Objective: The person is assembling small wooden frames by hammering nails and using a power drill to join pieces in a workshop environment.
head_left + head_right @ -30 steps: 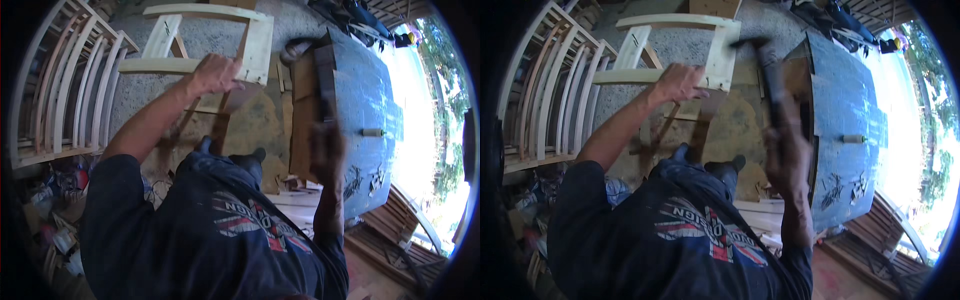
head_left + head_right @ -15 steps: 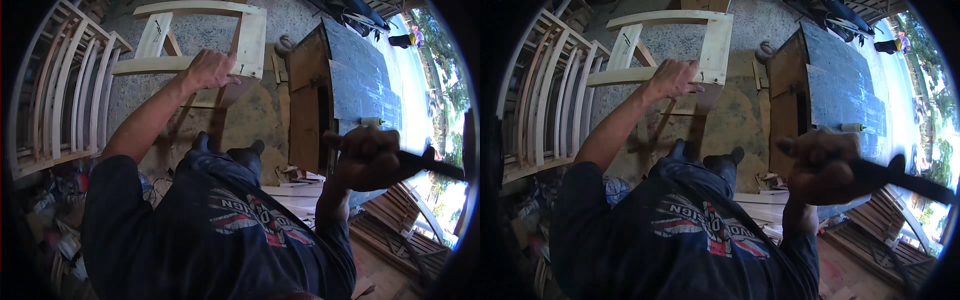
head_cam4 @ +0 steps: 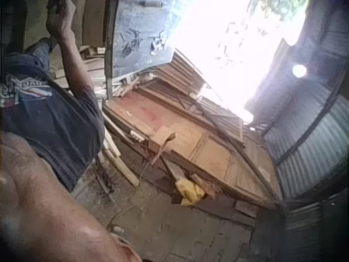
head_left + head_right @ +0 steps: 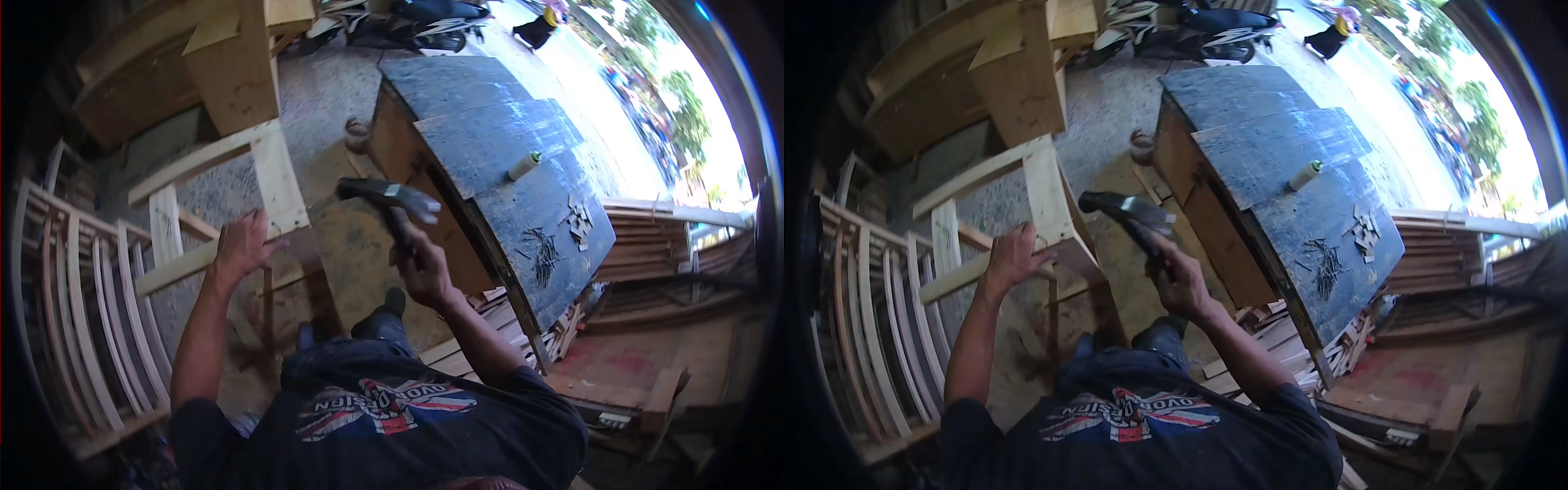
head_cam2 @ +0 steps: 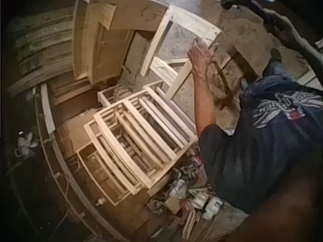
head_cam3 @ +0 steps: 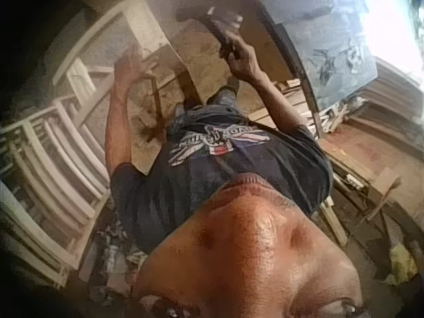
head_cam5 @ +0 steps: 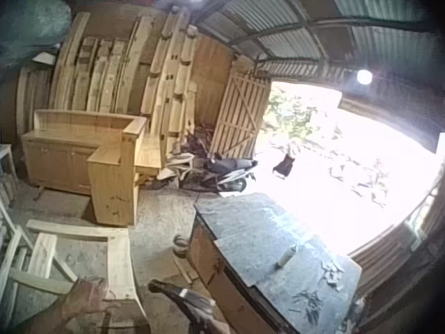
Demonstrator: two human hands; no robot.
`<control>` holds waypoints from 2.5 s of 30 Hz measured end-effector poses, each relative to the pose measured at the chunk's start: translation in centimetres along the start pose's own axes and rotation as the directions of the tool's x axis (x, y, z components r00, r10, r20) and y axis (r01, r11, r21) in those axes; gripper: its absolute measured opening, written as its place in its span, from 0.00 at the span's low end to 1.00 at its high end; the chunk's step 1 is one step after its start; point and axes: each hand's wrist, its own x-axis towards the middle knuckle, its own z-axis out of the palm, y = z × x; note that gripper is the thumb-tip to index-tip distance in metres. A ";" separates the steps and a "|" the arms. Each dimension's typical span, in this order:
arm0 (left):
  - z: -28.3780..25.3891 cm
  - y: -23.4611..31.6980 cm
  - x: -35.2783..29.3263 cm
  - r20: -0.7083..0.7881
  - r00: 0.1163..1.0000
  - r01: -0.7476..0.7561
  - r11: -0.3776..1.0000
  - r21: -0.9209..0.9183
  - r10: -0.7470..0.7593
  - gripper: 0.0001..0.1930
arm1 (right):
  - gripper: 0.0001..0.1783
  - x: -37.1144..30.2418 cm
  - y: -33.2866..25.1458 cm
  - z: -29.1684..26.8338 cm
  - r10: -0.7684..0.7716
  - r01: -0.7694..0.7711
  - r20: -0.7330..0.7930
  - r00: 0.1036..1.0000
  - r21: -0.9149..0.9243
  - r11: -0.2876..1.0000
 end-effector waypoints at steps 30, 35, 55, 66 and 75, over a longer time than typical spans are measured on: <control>1.1 -1.7 1.0 0.071 0.997 0.025 0.984 0.177 -0.038 0.32 | 0.18 6.2 8.3 6.3 0.156 0.105 0.521 0.839 -0.437 0.893; 2.4 -2.6 1.2 -0.105 0.987 -0.092 0.964 0.248 0.121 0.35 | 0.20 6.3 8.5 5.9 0.097 0.295 0.712 0.695 -0.406 0.865; 1.6 -1.3 0.9 0.004 0.999 0.031 0.986 0.163 -0.032 0.31 | 0.22 7.4 8.2 2.9 0.112 0.162 0.698 0.707 -0.314 0.935; 2.3 -1.5 0.9 0.009 0.999 0.032 0.987 0.157 -0.033 0.28 | 0.31 9.6 -12.6 -9.0 -0.621 0.582 -0.161 0.768 0.581 0.569; 3.1 -1.5 0.5 -0.070 0.996 -0.038 0.975 0.220 0.055 0.33 | 0.19 9.0 -12.0 0.4 -0.064 0.166 0.339 0.939 -0.282 0.945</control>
